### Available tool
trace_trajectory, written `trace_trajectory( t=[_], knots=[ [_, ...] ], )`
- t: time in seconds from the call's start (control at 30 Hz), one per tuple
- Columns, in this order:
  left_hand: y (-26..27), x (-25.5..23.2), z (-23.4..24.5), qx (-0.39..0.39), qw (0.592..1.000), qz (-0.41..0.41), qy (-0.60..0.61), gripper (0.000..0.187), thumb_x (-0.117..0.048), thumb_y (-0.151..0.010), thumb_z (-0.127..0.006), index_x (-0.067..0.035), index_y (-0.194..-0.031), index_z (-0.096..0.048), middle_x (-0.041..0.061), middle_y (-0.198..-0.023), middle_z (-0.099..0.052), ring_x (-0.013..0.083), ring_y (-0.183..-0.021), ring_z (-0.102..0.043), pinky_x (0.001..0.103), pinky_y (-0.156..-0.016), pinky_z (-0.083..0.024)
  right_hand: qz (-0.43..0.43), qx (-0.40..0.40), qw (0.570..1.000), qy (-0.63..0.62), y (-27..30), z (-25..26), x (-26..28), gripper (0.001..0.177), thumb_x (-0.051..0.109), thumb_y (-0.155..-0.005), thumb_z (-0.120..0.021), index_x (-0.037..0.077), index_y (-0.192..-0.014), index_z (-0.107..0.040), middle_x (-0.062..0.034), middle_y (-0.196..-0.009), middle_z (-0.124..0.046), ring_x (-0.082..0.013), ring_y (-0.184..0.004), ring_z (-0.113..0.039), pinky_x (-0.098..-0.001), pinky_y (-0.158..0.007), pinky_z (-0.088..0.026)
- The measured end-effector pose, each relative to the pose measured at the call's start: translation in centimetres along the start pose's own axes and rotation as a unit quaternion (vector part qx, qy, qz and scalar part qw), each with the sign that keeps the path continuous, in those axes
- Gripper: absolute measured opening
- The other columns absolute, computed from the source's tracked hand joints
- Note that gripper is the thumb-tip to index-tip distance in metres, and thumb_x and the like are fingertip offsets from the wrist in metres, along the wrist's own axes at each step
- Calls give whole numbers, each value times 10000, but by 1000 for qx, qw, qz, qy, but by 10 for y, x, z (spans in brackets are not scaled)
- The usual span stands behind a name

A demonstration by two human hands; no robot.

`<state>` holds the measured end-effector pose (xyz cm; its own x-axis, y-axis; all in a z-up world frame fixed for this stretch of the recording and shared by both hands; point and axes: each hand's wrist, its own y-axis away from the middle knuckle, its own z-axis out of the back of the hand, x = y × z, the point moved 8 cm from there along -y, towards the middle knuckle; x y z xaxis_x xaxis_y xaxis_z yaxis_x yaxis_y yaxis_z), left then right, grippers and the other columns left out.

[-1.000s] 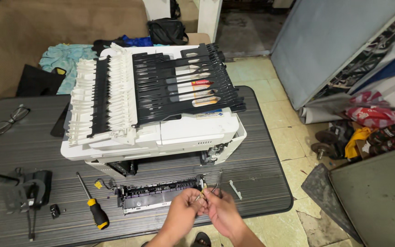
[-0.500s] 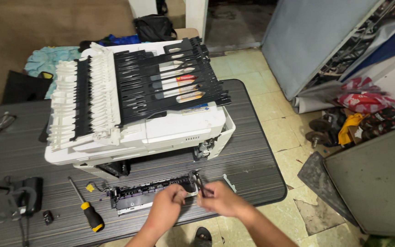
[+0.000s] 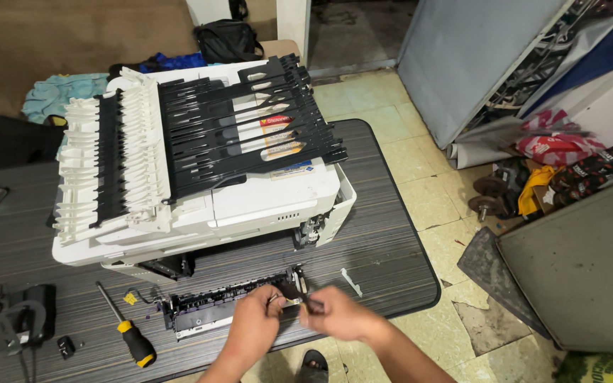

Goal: The person disassembles a printer component on a table, uses a screwdriver and pliers to remove screws and clips, and manipulates internal parts and wires. The person continues adjusting and reassembling the component throughout the clip.

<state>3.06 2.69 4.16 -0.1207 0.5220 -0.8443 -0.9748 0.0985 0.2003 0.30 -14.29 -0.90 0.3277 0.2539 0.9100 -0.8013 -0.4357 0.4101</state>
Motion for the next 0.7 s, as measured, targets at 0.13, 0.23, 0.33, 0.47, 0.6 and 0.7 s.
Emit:
trace_trajectory(
  t=[0.13, 0.23, 0.33, 0.47, 0.6, 0.7],
  knots=[
    [2, 7, -1, -41, 994, 64, 80, 155, -151, -940, -650, -21, -872, -698, 79, -666, -715, 185, -588, -612, 345, -599, -506, 2, -135, 937, -322, 0, 13, 6, 79, 62, -943, -663, -16, -946, -659, -49, -716, -625, -146, -626, -563, -306, -586, -422],
    [3, 7, -8, -58, 977, 79, 189, 132, -149, -932, -643, -31, -894, -691, 47, -665, -701, 131, -582, -600, 320, -577, -507, -4, -207, 871, -445, 1, 4, -1, 89, 52, -940, -618, -19, -991, -632, -80, -799, -677, -169, -691, -621, -337, -649, -473],
    [2, 9, -10, -64, 978, 88, 177, 149, -157, -937, -636, -25, -890, -686, 58, -649, -695, 143, -576, -600, 326, -572, -504, 40, -205, 870, -446, -1, -1, -3, 88, 37, -939, -630, -19, -1006, -626, -85, -777, -647, -174, -661, -591, -338, -637, -463],
    [-6, 12, -8, -28, 993, 79, 84, 173, -169, -944, -631, -24, -874, -693, 54, -636, -692, 148, -574, -617, 322, -587, -503, 10, -167, 955, -247, 0, 3, -7, 93, 35, -917, -695, -8, -995, -668, -32, -734, -614, -129, -611, -498, -310, -568, -388],
    [-7, 11, -9, -46, 996, 62, 47, 174, -183, -936, -637, -31, -877, -699, 44, -653, -719, 141, -585, -653, 308, -601, -509, 39, -165, 985, 25, 1, 17, 7, 156, 107, -880, -750, 17, -1003, -713, -9, -758, -678, -42, -659, -543, -241, -580, -450],
    [-3, 16, -12, -68, 989, 98, 92, 190, -183, -956, -617, -24, -889, -696, 76, -675, -722, 181, -590, -632, 336, -588, -500, 45, -277, 958, -60, 1, 31, 12, 227, 132, -818, -809, 7, -986, -722, -10, -794, -754, -46, -681, -673, -224, -615, -535]
  ],
)
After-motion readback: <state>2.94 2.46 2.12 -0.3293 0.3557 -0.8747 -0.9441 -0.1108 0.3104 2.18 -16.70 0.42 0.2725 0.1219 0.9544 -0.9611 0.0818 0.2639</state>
